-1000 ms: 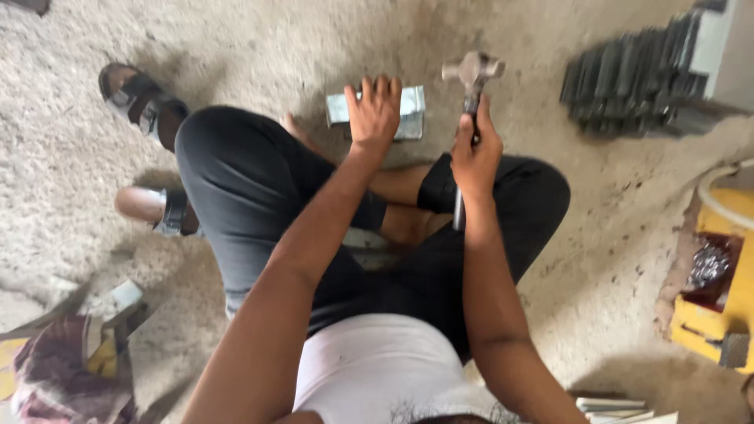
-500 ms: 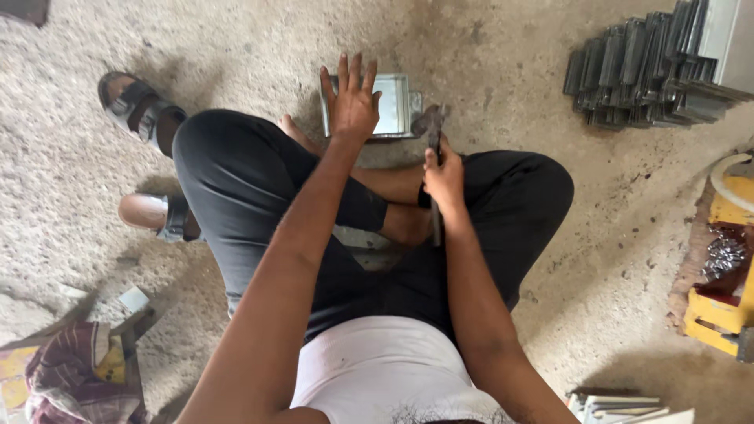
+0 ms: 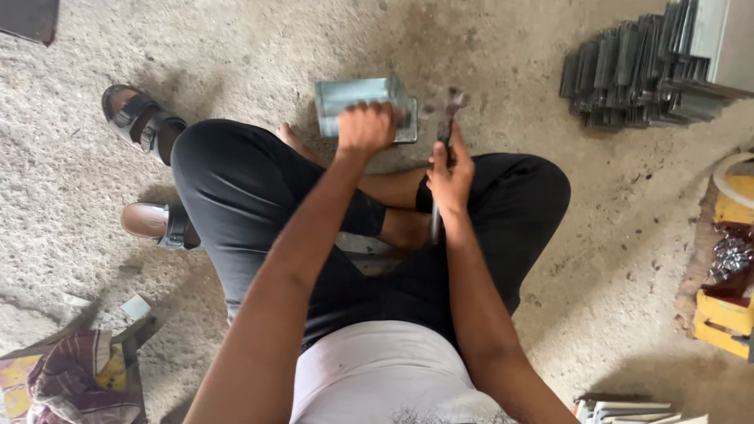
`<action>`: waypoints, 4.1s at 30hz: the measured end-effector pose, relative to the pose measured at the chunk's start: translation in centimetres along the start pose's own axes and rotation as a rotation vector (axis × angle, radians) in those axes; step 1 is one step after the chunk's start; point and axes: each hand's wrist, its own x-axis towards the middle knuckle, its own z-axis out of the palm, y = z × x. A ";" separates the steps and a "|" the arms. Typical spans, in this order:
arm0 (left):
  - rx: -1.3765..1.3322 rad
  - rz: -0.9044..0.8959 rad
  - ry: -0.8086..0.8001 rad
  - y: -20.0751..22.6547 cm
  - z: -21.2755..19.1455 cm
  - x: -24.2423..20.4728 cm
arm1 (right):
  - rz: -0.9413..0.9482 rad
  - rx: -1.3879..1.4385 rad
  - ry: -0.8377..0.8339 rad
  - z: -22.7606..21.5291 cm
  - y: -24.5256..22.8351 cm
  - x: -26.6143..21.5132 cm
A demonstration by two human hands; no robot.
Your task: The person sits on the floor and repeatedly strikes a small rectangular metal piece with a hammer. They hold the metal piece on a larger metal block with their left hand and use the hammer in their right hand to flatten or shape it.
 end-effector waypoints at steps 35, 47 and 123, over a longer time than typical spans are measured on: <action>-0.152 -0.650 -0.286 -8.8 5.3 1.6 | -0.808 0.194 0.123 -7.1 -16.5 -7.9; 0.007 -0.473 -0.229 -7.0 5.3 1.0 | -0.848 -0.404 0.012 0.7 -2.1 3.5; -1.034 -0.205 0.533 -3.3 9.2 -0.7 | -0.534 -0.476 -0.319 3.0 -13.6 -1.1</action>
